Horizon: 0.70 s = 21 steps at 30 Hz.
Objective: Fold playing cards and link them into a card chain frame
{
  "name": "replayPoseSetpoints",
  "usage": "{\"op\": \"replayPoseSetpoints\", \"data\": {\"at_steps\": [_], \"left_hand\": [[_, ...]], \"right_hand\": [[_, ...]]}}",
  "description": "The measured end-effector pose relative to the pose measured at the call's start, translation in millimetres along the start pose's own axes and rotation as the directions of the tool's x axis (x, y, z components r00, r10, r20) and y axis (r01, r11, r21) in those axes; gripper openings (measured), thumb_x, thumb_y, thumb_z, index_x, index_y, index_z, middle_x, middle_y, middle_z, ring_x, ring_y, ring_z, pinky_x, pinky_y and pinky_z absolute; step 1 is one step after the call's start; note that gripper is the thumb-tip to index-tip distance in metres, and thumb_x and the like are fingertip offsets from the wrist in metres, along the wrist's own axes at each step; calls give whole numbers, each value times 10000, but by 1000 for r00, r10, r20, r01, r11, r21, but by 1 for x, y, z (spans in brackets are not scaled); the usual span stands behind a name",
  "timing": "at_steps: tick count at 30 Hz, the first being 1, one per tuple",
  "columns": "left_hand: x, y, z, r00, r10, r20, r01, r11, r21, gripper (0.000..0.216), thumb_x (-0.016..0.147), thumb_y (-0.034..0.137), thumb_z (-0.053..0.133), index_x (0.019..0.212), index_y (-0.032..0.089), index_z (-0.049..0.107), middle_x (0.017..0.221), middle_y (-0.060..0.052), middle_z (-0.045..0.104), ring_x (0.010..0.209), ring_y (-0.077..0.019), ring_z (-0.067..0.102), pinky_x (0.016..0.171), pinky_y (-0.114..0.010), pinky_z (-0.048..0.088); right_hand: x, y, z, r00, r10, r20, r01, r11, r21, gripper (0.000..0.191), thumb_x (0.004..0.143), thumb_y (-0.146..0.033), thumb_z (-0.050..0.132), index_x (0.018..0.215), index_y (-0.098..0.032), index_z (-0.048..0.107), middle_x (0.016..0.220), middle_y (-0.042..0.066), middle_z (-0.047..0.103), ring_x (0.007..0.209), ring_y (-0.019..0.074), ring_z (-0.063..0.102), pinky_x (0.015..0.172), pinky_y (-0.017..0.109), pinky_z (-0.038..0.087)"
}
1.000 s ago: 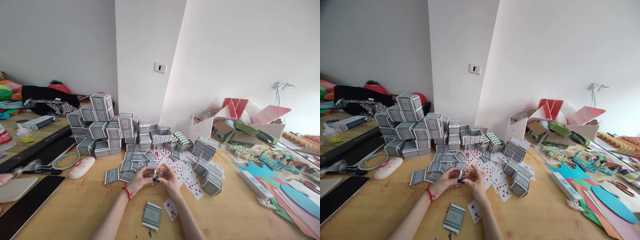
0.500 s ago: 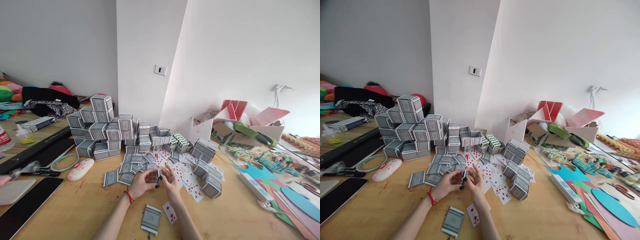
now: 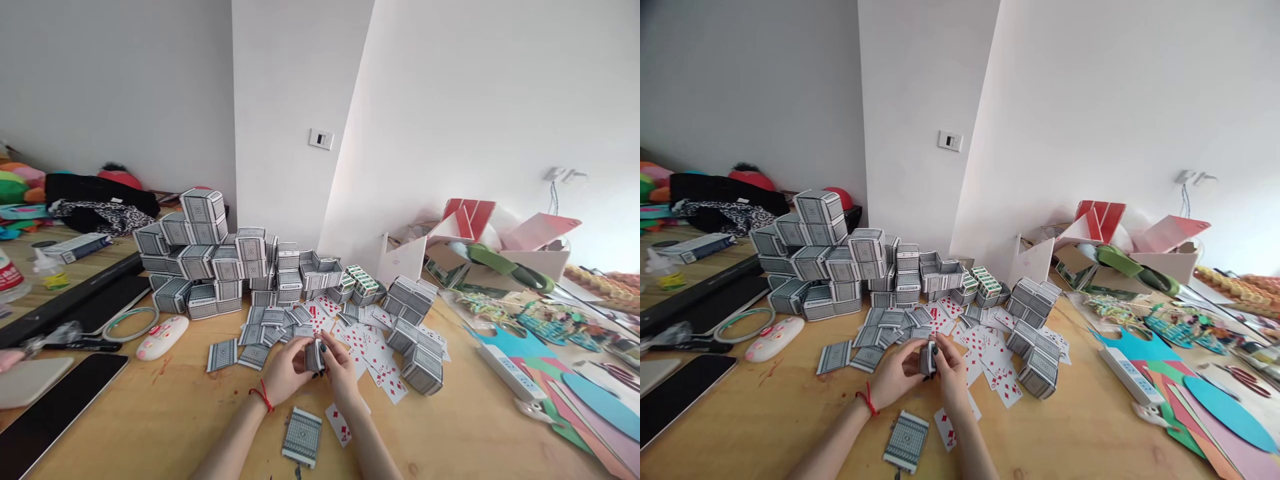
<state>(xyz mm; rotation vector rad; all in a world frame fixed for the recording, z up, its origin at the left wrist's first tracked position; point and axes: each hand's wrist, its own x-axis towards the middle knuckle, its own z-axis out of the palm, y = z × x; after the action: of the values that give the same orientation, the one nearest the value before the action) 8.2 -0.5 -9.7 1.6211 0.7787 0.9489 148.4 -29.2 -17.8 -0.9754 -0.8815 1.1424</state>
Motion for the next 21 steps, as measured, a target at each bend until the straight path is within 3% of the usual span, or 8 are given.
{"op": "replayPoseSetpoints", "data": {"at_steps": [2, 4, 6, 8, 12, 21], "left_hand": [[-1, 4, 1, 998, 60, -26, -57, 994, 93, 515, 613, 92, 574, 1102, 235, 504, 1182, -60, 506, 967, -202, 547, 796, -318, 490], [-1, 7, 1, 989, 133, -63, -117, 972, 203, 514, 611, 65, 559, 1089, 249, 515, 1162, -42, 522, 1037, -211, 504, 881, -351, 438], [-2, 8, 0, 978, 188, -91, -153, 943, 296, 527, 603, 39, 549, 1081, 260, 521, 1146, -31, 534, 1079, -215, 470, 932, -374, 390], [-2, 7, 0, 973, 205, -102, -159, 927, 341, 543, 598, 26, 542, 1084, 268, 519, 1151, -27, 532, 1093, -215, 459, 938, -382, 381], [-4, 3, 0, 973, 203, -113, -150, 920, 361, 557, 599, 31, 544, 1094, 284, 521, 1174, -19, 523, 1105, -216, 455, 941, -391, 379], [-4, -3, -1, 971, 211, -111, -157, 917, 365, 560, 600, 30, 545, 1100, 282, 528, 1176, -15, 530, 1099, -216, 468, 930, -371, 395]], "right_hand": [[1, 2, 0, 999, -1, -34, 0, 1000, -9, 464, 649, -410, 644, 1064, -211, 585, 1042, 69, 615, 906, 220, 561, 717, 318, 453], [1, 4, 1, 999, 31, -41, -33, 998, -48, 366, 661, -431, 626, 932, -185, 640, 818, 51, 653, 698, 178, 575, 591, 275, 448], [1, 6, 1, 997, 66, -38, -70, 993, -98, 314, 683, -462, 591, 717, -156, 651, 579, 11, 584, 501, 122, 487, 468, 233, 387], [0, 7, 1, 996, 78, -36, -83, 987, -138, 362, 690, -488, 569, 573, -147, 593, 469, -21, 480, 418, 87, 385, 406, 211, 320], [0, 6, 1, 997, 67, -24, -70, 977, -200, 403, 682, -510, 563, 502, -152, 516, 426, -49, 382, 388, 67, 305, 380, 202, 261], [0, -3, 1, 999, -50, 14, 52, 915, -400, 424, 708, -476, 544, 438, -156, 473, 406, -39, 382, 400, 75, 312, 393, 210, 243]]}}
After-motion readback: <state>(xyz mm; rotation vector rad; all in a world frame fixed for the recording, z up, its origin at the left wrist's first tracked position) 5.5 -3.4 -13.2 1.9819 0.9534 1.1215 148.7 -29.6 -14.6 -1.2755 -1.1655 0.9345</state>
